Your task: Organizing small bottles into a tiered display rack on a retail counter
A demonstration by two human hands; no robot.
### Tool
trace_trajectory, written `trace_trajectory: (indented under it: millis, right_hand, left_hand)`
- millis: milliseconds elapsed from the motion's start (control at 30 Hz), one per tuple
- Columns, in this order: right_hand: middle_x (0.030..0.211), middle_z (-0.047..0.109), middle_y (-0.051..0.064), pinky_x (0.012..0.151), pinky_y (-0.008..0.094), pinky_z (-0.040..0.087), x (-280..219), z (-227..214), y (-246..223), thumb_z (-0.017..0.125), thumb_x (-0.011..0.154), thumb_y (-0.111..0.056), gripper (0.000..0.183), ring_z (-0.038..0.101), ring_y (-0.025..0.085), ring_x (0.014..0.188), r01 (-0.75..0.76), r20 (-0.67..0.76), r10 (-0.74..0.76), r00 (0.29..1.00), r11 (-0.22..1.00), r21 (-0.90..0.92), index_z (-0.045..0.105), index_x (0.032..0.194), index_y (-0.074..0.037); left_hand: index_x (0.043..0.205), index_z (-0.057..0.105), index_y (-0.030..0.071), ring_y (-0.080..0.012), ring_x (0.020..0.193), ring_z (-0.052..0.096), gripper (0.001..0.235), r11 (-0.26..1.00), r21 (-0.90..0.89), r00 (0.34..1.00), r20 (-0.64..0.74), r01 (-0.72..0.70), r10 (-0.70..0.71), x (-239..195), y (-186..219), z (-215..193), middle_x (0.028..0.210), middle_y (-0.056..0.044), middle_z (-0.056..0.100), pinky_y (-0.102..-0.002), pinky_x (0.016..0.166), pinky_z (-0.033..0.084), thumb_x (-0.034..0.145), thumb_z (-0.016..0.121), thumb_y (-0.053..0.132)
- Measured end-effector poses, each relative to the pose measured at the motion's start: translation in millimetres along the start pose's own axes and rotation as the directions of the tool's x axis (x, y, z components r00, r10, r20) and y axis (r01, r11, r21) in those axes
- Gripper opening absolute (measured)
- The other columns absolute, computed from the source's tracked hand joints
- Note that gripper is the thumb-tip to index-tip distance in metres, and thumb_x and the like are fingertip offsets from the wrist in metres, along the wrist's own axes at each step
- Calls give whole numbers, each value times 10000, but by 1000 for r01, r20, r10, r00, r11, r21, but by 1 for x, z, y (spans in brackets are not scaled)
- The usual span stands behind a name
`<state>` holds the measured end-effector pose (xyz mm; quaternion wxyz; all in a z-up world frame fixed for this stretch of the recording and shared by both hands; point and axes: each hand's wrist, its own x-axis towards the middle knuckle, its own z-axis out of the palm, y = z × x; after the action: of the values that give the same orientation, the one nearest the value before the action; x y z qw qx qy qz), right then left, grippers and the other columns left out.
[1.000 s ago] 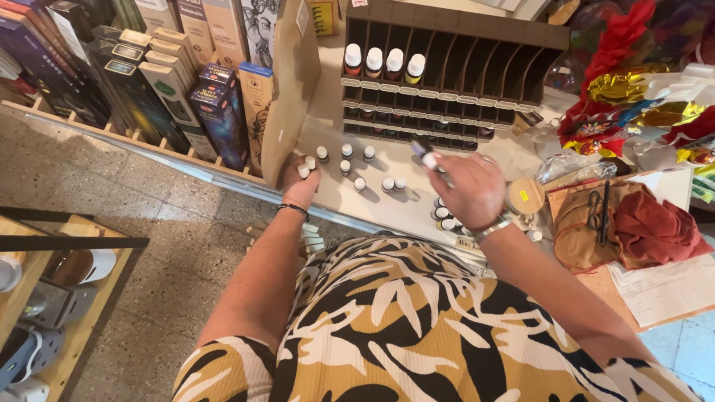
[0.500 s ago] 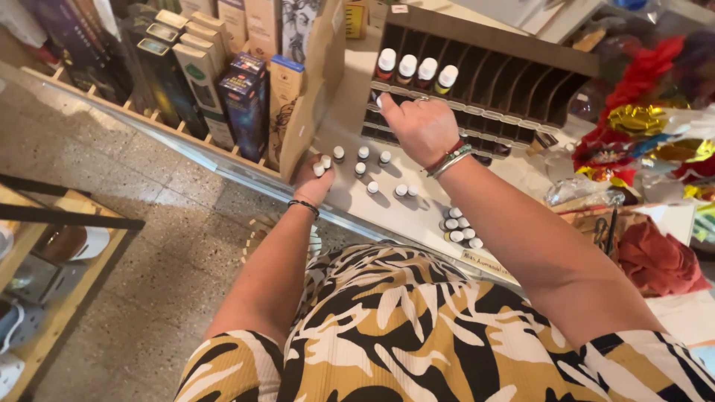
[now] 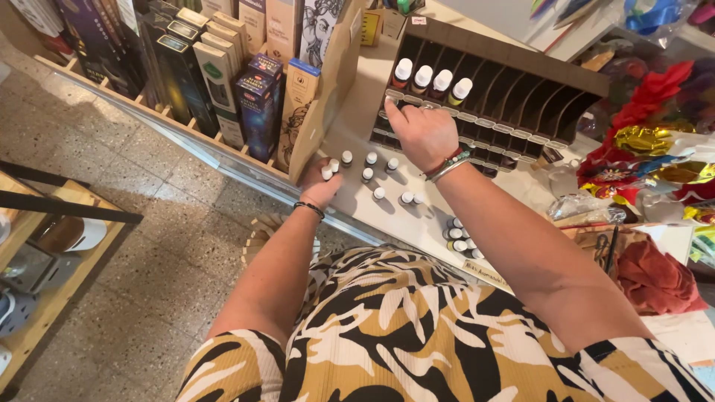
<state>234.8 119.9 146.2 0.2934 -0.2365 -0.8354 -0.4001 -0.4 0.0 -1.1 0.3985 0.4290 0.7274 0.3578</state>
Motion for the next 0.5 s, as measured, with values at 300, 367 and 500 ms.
trace_trajectory:
  millis: [300, 367, 500]
  right_hand:
    - [834, 561, -39, 498, 291, 480, -1, -8, -10, 489, 968, -254, 270, 562, 135, 541, -88, 69, 90, 994, 995, -36, 658, 1179, -247]
    - [827, 563, -32, 482, 299, 483, 7, -20, -16, 505, 973, -294, 251, 568, 143, 524, -117, 105, 122, 987, 992, -45, 654, 1164, -227]
    - [761, 577, -1, 430, 363, 509, 6, -20, -25, 556, 955, -415, 312, 620, 212, 478, -274, 316, 270, 909, 961, -34, 648, 1078, -144]
  left_hand:
    - [1004, 718, 156, -240, 946, 733, 264, 999, -28, 1000, 12, -15, 15, 9, -8, 8, 876, -107, 736, -373, 801, 566, 795, 711, 318]
    - [1002, 718, 157, -236, 940, 733, 264, 999, -32, 1000, 10, -28, 29, 9, -7, 8, 872, -103, 736, -365, 803, 569, 792, 718, 316]
    - [994, 716, 175, -195, 915, 729, 248, 999, -32, 999, 13, -34, 35, 6, -6, 5, 851, -60, 732, -340, 794, 573, 795, 713, 323]
